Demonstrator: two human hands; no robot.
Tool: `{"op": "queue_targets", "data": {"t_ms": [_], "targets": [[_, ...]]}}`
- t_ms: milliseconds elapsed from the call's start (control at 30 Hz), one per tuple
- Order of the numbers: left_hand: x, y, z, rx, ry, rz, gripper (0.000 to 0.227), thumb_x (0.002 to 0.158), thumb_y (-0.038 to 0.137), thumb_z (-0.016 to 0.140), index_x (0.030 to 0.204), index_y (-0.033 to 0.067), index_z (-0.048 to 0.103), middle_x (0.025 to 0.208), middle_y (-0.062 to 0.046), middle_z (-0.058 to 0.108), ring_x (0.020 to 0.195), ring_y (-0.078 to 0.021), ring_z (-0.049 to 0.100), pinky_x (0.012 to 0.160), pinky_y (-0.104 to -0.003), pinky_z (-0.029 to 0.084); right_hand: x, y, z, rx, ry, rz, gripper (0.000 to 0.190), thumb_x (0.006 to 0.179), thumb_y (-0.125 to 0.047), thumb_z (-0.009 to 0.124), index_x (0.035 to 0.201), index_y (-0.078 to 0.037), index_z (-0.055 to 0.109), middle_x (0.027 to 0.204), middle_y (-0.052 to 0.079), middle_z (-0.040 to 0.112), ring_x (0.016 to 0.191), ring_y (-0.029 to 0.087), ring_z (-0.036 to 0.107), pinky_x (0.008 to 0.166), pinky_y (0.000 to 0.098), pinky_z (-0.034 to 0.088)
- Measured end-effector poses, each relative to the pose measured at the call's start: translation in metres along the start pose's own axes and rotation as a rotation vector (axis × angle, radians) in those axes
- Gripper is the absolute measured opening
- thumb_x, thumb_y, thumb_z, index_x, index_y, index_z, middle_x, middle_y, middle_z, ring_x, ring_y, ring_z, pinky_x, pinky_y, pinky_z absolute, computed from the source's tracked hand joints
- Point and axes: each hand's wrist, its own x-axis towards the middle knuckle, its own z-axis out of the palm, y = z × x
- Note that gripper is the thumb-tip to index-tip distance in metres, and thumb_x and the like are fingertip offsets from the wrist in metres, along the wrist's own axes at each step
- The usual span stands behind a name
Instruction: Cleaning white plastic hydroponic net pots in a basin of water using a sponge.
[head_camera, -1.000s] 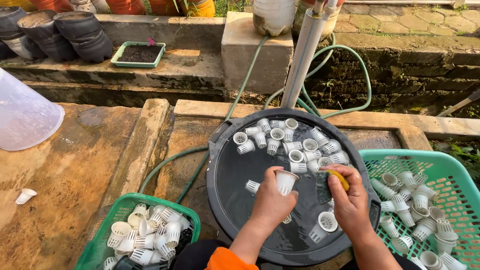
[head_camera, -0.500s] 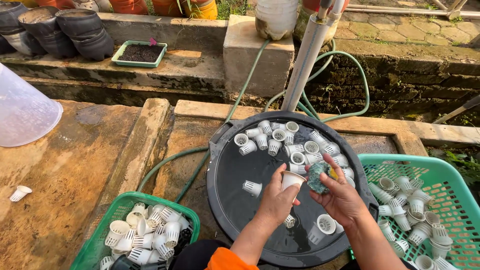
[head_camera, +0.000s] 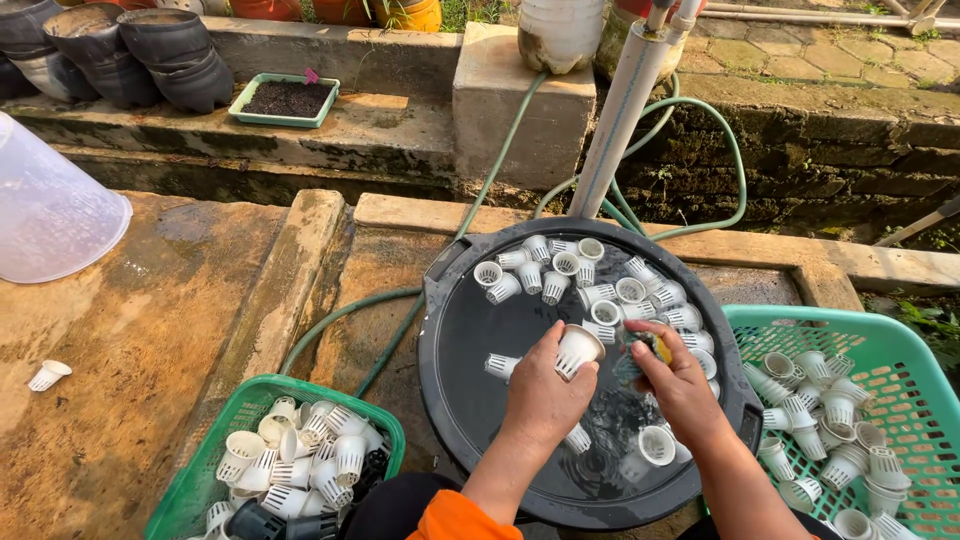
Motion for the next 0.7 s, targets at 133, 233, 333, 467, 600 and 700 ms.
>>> {"op": "queue_targets", "data": {"t_ms": [133, 233, 333, 467, 600, 700], "targets": [[-0.004, 0.012, -0.008, 0.049, 0.062, 0.083, 0.07, 0.079, 0.025, 0.076, 0.141, 0.0011, 0.051, 0.125, -0.023, 0.065, 0.114, -0.0383, 0.066, 0.096, -0.045, 0.052, -0.011, -0.006, 0.009, 0.033, -0.044, -0.273, 0.047, 0.09, -0.014, 0.069, 0.135, -0.015, 0.059, 0.112, 0.002, 0.07, 0.103, 0.008, 0.063, 0.086, 0.0231, 0.051], [-0.007, 0.031, -0.015, 0.017, 0.009, 0.008, 0.066, 0.075, 0.021, 0.076, 0.133, 0.005, 0.05, 0.117, -0.02, 0.066, 0.104, -0.037, 0.069, 0.088, -0.045, 0.055, -0.015, 0.001, 0.016, -0.172, 0.105, -0.424, 0.051, 0.085, -0.004, 0.075, 0.134, -0.007, 0.061, 0.119, 0.004, 0.066, 0.109, 0.012, 0.063, 0.091, 0.0283, 0.052], [-0.007, 0.037, -0.014, -0.023, -0.086, -0.1, 0.065, 0.073, 0.021, 0.074, 0.129, 0.0077, 0.043, 0.11, -0.019, 0.068, 0.098, -0.035, 0.072, 0.083, -0.044, 0.057, -0.018, -0.002, 0.023, -0.357, 0.125, -0.658, 0.04, 0.085, -0.005, 0.082, 0.122, -0.009, 0.068, 0.116, 0.006, 0.07, 0.106, 0.016, 0.067, 0.092, 0.0292, 0.054], [-0.007, 0.031, -0.01, -0.071, -0.126, -0.083, 0.067, 0.07, 0.02, 0.075, 0.128, 0.0088, 0.044, 0.113, -0.018, 0.067, 0.098, -0.0329, 0.071, 0.082, -0.043, 0.058, -0.024, -0.014, 0.028, -0.443, 0.006, -0.74, 0.041, 0.086, -0.001, 0.075, 0.126, -0.008, 0.067, 0.123, 0.011, 0.068, 0.116, 0.022, 0.066, 0.098, 0.0336, 0.052], [-0.008, 0.034, -0.013, -0.102, -0.138, -0.115, 0.063, 0.071, 0.02, 0.075, 0.128, 0.0099, 0.049, 0.116, -0.015, 0.065, 0.103, -0.0306, 0.07, 0.086, -0.042, 0.057, -0.031, -0.019, 0.03, -0.566, 0.047, -0.761, 0.05, 0.083, 0.004, 0.074, 0.131, -0.009, 0.069, 0.114, 0.015, 0.059, 0.107, 0.023, 0.06, 0.094, 0.0333, 0.051], [-0.009, 0.035, -0.014, -0.085, -0.109, -0.132, 0.06, 0.072, 0.017, 0.075, 0.125, 0.009, 0.049, 0.117, -0.016, 0.064, 0.105, -0.0309, 0.068, 0.087, -0.042, 0.056, -0.034, -0.019, 0.03, -0.614, 0.003, -0.694, 0.054, 0.08, 0.007, 0.07, 0.133, -0.006, 0.067, 0.109, 0.012, 0.066, 0.099, 0.021, 0.067, 0.086, 0.0312, 0.056]]}}
